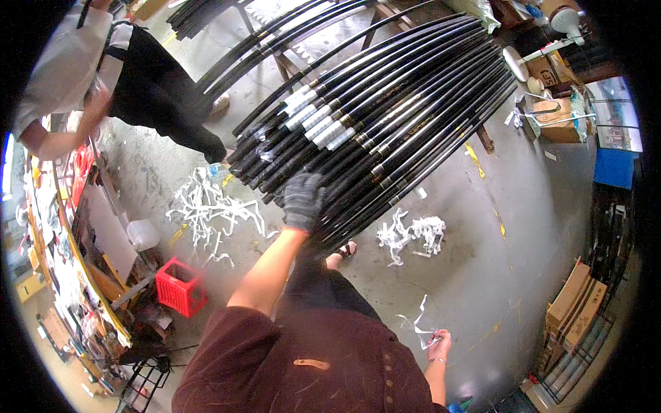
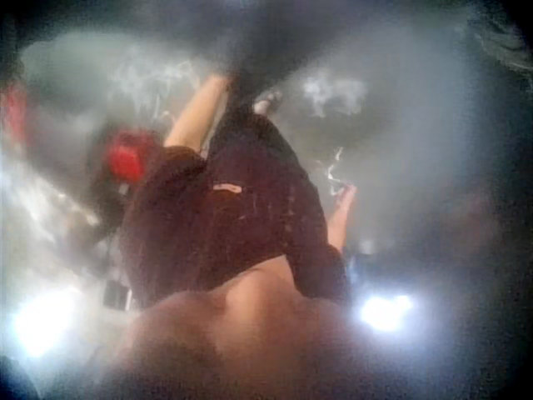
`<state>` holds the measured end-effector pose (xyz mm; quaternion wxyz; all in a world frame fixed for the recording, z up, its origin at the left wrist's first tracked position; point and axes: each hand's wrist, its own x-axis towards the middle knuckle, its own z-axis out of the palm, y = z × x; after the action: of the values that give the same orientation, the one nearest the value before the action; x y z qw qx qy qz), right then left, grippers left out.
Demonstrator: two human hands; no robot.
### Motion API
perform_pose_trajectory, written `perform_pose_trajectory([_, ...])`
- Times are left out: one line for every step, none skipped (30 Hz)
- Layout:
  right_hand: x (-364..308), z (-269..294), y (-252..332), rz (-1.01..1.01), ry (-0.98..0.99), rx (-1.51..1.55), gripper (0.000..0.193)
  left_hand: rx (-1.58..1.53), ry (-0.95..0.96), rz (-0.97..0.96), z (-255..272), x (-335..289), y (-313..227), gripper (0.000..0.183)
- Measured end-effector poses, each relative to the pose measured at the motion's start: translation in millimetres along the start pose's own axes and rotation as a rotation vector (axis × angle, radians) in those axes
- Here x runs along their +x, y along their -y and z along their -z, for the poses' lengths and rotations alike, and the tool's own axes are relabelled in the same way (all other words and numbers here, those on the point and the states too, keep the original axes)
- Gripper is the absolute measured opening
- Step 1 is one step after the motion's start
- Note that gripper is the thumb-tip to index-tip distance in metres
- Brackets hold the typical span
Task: The person applies pieces of tape to long metal poles, wrapping the tape around the shaft near the handle or end, and then places each pole back onto a rack with other poles.
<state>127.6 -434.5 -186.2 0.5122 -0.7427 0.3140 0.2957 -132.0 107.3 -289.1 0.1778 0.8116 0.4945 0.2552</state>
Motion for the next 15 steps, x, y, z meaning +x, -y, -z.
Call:
perform_pose_trajectory([4.7,0.5,-0.3,0.011,0.012,0.012,0.010,0.046,0.000,0.102,12.0,-8.9,6.9,0.034])
perform_pose_trajectory([10.3,-0.3,-1.8,0.028,-0.033,-0.023,0.015,0.093,-0.001,0.203,23.3,-15.7,16.8,0.030])
perform_pose_trajectory([14.7,-4.5,-2.9,0.045,-0.077,-0.056,0.020,0.152,-0.003,0.178,27.1,-23.8,36.3,0.031])
perform_pose_trajectory([23.8,-4.4,-1.8,0.070,-0.121,-0.093,0.026,0.205,-0.009,0.159,30.4,-28.1,49.6,0.032])
perform_pose_trajectory([34.8,-5.7,-5.3,0.113,-0.173,-0.212,0.037,0.282,0.031,0.140,29.6,-31.3,59.2,0.027])
perform_pose_trajectory([37.7,-9.2,-6.8,0.157,-0.161,-0.290,0.038,0.319,0.136,0.098,30.9,-24.8,57.9,0.025])
perform_pose_trajectory([41.2,-12.8,-8.0,0.199,-0.150,-0.367,0.038,0.355,0.241,0.053,32.3,-15.4,57.3,0.024])
perform_pose_trajectory([45.1,-16.3,-8.7,0.240,-0.140,-0.442,0.039,0.391,0.348,0.007,32.6,-6.6,56.5,0.022])
perform_pose_trajectory([27.9,-39.5,-0.8,0.242,-0.141,-0.444,0.038,0.467,0.370,-0.036,29.3,-1.0,54.1,0.022])
perform_pose_trajectory([29.0,-37.3,-2.3,0.229,-0.120,-0.474,0.036,0.491,0.423,0.007,28.1,6.7,43.9,0.022])
perform_pose_trajectory([30.5,-35.4,-5.5,0.215,-0.100,-0.504,0.035,0.515,0.477,0.049,27.6,13.9,32.6,0.022])
perform_pose_trajectory([30.8,-35.8,-6.4,0.201,-0.075,-0.531,0.034,0.541,0.527,0.090,27.8,20.3,24.8,0.023])
perform_pose_trajectory([31.2,-36.7,-8.9,0.182,-0.081,-0.514,0.033,0.586,0.527,0.098,23.4,23.1,25.2,0.023])
perform_pose_trajectory([30.5,-35.2,-10.3,0.183,-0.060,-0.501,0.032,0.590,0.517,0.089,20.5,24.7,26.0,0.023])
perform_pose_trajectory([30.4,-33.2,-13.6,0.181,-0.039,-0.486,0.032,0.597,0.508,0.077,18.5,27.0,28.1,0.022])
